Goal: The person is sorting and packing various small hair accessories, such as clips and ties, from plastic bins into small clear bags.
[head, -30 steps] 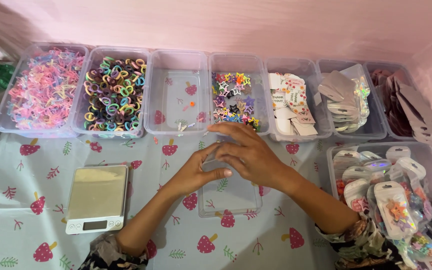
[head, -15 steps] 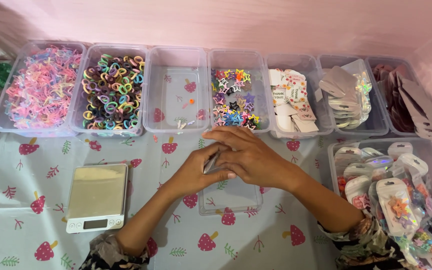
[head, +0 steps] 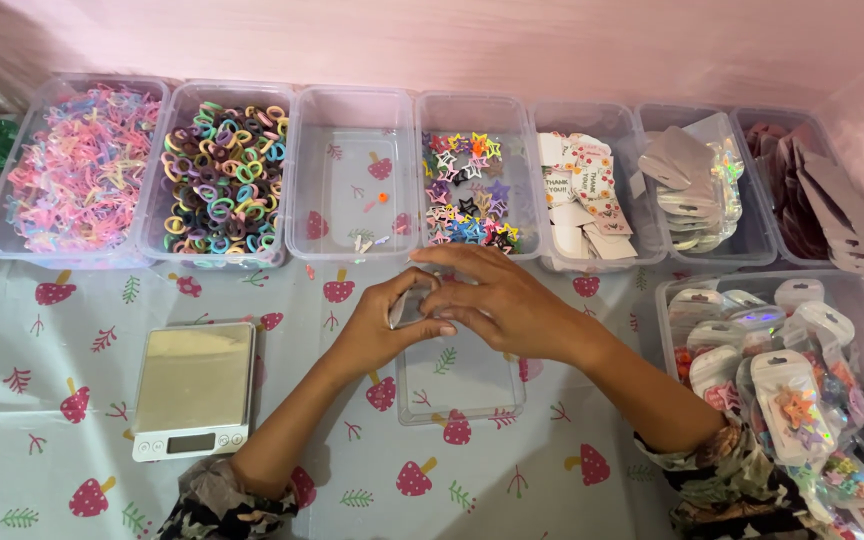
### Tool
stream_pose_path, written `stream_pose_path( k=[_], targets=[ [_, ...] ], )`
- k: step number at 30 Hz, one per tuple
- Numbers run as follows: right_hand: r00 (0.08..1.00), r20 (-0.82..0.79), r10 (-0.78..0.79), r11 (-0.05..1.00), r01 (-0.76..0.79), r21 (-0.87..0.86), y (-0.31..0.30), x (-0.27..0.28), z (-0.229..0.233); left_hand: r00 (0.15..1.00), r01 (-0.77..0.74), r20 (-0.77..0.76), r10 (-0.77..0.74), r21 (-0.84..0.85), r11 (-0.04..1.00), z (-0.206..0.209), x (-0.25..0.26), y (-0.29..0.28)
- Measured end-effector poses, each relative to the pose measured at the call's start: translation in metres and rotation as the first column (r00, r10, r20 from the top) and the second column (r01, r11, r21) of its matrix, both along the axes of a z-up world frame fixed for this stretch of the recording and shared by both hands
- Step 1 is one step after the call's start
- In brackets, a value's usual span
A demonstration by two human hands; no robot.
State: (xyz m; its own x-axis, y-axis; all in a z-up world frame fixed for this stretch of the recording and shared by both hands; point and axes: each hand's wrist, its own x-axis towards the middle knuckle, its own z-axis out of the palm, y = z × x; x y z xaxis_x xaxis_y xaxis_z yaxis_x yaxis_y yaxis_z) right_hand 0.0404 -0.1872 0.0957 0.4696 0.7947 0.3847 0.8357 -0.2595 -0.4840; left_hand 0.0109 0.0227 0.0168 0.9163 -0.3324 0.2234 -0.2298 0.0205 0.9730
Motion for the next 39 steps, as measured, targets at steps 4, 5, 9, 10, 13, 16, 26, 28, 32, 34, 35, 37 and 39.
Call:
stream_pose_path(
  k=[4, 5, 9, 10, 13, 16, 26, 28, 32, 34, 35, 37, 39],
  targets=[
    [1.000, -0.026, -0.004, 1.000, 0.005, 0.010, -0.002, 0.004, 0.000, 1.000, -0.010, -0.029, 0.010, -0.012, 1.000, 0.001, 0.000, -0.001],
    [0.997, -0.073, -0.025, 0.998, 0.028, 0.047, -0.002, 0.004, 0.003, 1.000, -0.027, -0.017, 0.026, -0.056, 0.998, 0.005, 0.000, -0.001],
    [0.980, -0.131, -0.147, 0.981, 0.162, 0.105, -0.011, 0.025, 0.003, 0.992, -0.128, -0.036, 0.123, -0.232, 0.964, -0.005, 0.016, 0.011],
    [0.981, -0.127, -0.149, 0.981, 0.162, 0.104, -0.015, 0.036, 0.002, 0.992, -0.127, -0.033, 0.122, -0.234, 0.964, -0.008, 0.019, 0.014],
    [0.955, -0.132, -0.267, 0.958, 0.278, 0.070, -0.022, 0.069, -0.005, 0.975, -0.220, -0.106, 0.195, -0.344, 0.913, -0.013, 0.024, 0.021],
    [0.932, -0.067, -0.355, 0.933, 0.349, -0.090, -0.025, 0.101, -0.017, 0.970, -0.238, -0.126, 0.206, -0.351, 0.906, -0.010, 0.021, 0.018],
    [0.937, -0.148, -0.318, 0.871, 0.227, -0.435, 0.003, 0.127, -0.048, 0.961, -0.263, -0.146, 0.233, -0.242, 0.934, 0.000, 0.015, 0.017],
    [0.931, -0.139, -0.337, 0.856, 0.242, -0.456, 0.001, 0.129, -0.061, 0.962, -0.259, -0.150, 0.226, -0.258, 0.931, -0.001, 0.012, 0.015],
    [0.914, -0.140, -0.382, 0.853, 0.290, -0.433, -0.003, 0.133, -0.056, 0.972, -0.233, -0.094, 0.215, -0.261, 0.937, -0.006, 0.016, 0.015],
    [0.909, -0.135, -0.393, 0.851, 0.304, -0.429, -0.005, 0.136, -0.053, 0.972, -0.234, -0.092, 0.217, -0.261, 0.937, -0.008, 0.016, 0.015],
    [0.896, -0.148, -0.419, 0.855, 0.334, -0.397, -0.008, 0.138, -0.053, 0.972, -0.236, -0.075, 0.224, -0.258, 0.937, -0.008, 0.015, 0.014],
    [0.879, -0.164, -0.448, 0.856, 0.368, -0.364, -0.012, 0.138, -0.050, 0.972, -0.233, -0.059, 0.225, -0.255, 0.938, -0.010, 0.014, 0.014],
    [0.866, -0.133, -0.483, 0.856, 0.434, -0.282, -0.016, 0.133, -0.041, 0.971, -0.240, -0.071, 0.229, -0.263, 0.934, -0.013, 0.013, 0.014]
  ],
)
